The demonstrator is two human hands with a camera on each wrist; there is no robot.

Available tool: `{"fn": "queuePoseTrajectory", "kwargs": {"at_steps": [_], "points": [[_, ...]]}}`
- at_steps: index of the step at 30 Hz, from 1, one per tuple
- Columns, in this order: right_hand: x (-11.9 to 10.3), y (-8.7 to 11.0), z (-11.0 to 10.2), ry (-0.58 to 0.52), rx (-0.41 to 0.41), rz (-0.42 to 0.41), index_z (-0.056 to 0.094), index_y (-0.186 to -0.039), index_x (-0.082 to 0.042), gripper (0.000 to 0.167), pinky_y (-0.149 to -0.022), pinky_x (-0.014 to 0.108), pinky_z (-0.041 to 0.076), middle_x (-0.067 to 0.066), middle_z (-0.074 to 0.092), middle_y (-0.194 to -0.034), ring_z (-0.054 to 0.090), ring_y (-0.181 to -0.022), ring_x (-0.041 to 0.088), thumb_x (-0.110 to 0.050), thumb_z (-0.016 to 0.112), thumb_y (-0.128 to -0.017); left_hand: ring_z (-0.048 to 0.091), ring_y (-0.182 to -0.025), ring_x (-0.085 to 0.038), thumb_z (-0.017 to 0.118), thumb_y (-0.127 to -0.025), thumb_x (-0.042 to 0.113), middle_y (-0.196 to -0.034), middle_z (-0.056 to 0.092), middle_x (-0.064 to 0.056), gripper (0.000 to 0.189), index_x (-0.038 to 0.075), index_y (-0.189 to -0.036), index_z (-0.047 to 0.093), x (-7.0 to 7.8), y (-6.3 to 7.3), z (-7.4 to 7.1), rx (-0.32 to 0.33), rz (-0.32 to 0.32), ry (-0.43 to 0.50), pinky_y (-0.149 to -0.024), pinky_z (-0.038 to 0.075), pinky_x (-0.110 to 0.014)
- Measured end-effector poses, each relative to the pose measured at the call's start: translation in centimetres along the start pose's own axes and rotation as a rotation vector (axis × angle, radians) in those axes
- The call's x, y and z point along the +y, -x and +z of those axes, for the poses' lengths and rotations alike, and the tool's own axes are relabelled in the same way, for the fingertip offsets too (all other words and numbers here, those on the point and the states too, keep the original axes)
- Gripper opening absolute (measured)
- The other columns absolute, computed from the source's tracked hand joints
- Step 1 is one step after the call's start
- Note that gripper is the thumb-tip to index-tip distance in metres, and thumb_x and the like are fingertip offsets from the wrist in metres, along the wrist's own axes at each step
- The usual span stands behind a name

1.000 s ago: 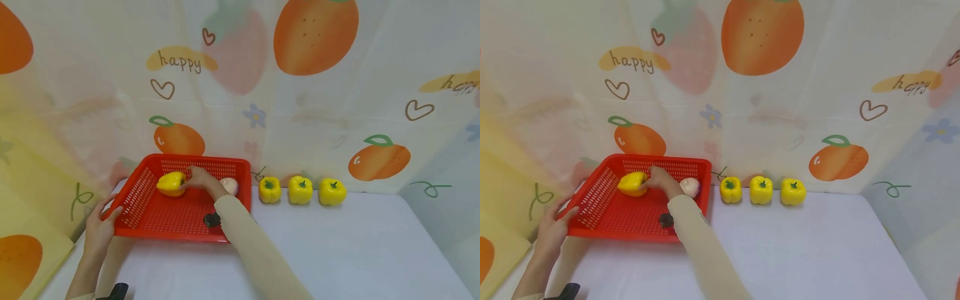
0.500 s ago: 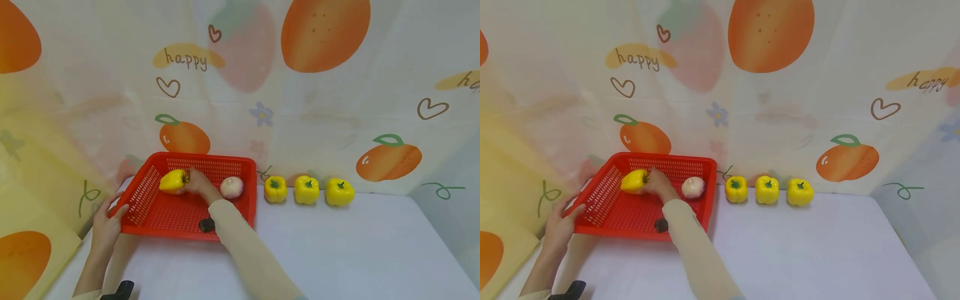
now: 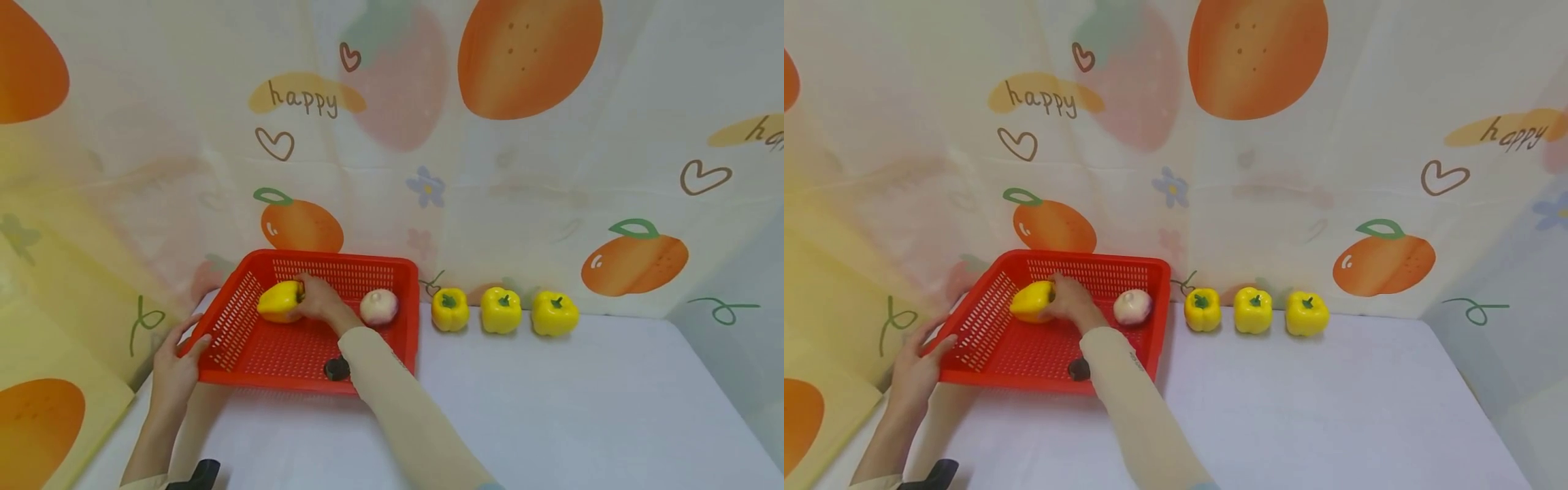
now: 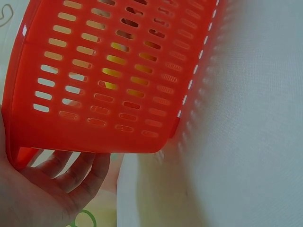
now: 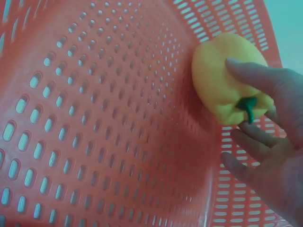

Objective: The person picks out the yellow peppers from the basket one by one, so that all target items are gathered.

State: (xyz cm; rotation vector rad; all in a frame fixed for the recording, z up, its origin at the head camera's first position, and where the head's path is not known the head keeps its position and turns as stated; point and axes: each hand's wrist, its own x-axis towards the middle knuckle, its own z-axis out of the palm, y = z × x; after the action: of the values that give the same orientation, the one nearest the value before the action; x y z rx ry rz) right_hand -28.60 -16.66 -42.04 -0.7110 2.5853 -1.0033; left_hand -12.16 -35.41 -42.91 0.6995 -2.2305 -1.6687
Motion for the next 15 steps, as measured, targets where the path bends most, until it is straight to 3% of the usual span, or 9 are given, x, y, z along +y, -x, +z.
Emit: {"fn": "queuePoseTrajectory", "kwargs": {"at_steps": [10, 15], "points": [[-0.2, 0.9, -1.2, 0.019, 0.073, 0.049, 0.051, -0.139, -0.014, 0.073, -0.088, 0.025, 0.047, 0.006, 0.053, -0.123, 0.053, -0.102, 0.015, -0.033, 0.084, -0.076, 0.055, -0.080, 0.004, 0.052, -0.102, 0.021, -0.136, 0.043, -0.016, 0.051, 0.019, -0.151, 0.039, 0.0, 0.0, 0.2, -0.011, -0.010, -0.026, -0.065, 0.051, -0.014], [-2.1, 2.3, -2.5, 0.098, 0.083, 0.028, 0.051, -0.138, -0.014, 0.074, -0.080, 0.023, 0.048, 0.005, 0.051, -0.119, 0.051, -0.095, 0.014, -0.033, 0.085, -0.076, 0.056, -0.078, 0.005, 0.054, -0.101, 0.022, -0.128, 0.047, -0.012, 0.049, 0.022, -0.149, 0.042, 0.0, 0.1, -0.2, -0.008, 0.003, -0.008, -0.063, 0.051, -0.015]]}}
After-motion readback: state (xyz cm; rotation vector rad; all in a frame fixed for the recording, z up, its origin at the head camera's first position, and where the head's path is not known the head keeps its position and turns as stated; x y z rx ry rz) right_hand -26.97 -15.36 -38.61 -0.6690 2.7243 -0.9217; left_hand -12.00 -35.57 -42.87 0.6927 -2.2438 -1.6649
